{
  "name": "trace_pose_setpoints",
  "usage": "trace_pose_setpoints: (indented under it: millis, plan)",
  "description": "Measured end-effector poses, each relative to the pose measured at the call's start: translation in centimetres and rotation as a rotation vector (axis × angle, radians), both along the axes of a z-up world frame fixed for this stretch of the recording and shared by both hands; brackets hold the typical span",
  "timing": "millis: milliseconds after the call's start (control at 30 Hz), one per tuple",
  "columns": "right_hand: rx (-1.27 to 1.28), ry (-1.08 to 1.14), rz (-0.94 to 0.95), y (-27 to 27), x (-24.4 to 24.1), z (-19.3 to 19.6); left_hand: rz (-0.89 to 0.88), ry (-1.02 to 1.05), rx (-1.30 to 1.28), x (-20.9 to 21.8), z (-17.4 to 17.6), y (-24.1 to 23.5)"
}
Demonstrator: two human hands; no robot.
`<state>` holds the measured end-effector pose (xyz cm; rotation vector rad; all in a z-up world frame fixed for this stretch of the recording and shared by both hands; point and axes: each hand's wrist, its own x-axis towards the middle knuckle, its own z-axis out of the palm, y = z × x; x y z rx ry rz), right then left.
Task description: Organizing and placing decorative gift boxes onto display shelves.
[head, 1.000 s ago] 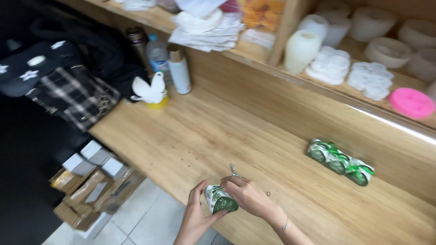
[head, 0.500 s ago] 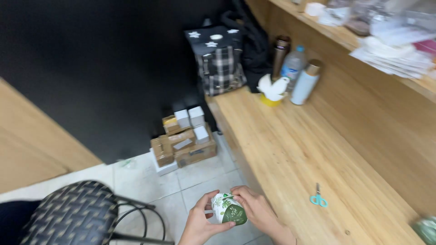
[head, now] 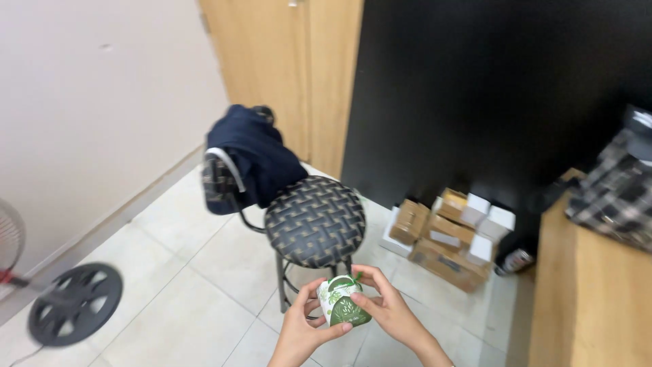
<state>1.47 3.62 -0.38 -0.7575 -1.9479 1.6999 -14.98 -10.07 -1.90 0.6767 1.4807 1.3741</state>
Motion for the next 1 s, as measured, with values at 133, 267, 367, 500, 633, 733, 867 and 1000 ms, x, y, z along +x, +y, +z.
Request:
trace_pose_setpoints:
  millis: [133,267,367,500,633,733,867,1000]
  plan:
    - [-0.159,-0.058,0.292,1.2,-6.2,-1.0,0.244,-0.020,0.056,-3.5,1.0,-3.0]
    - [-0.466,-0.124,0.564,2.3,-11.9,-1.7,0.395,-0.071,-0.012,-5.2,-0.4,-5.3]
    - [-0.463,-0.090,0.832,3.4,-16.3,-2.6,0.516,-0.110,0.024,-6.7,-2.9,-6.5]
    - [-0.493,-0.125,1.079,2.6,-20.9,-3.8,0.678,-0.095,-0.019,-6.1,-3.4,-8.2]
    - [-0.515,-0.274,1.146,0.1,-25.3,-3.5,0.835,-0.173,-0.138,-6.5,-4.7,-10.4]
    - [-0.490,-0.318,1.180,-2.0,-27.7,-4.5,0.944,-0.116,-0.121,-6.6,-6.2,-12.7]
    - [-0.473,-0.310,1.303,-5.7,-32.1,-4.3,1.056,-0.106,-0.018,-8.7,-8.9,-16.0]
    - [-0.416,-0.382,1.311,-9.8,-36.4,-4.0,1.107,-0.126,0.025,-12.6,-6.5,-19.7]
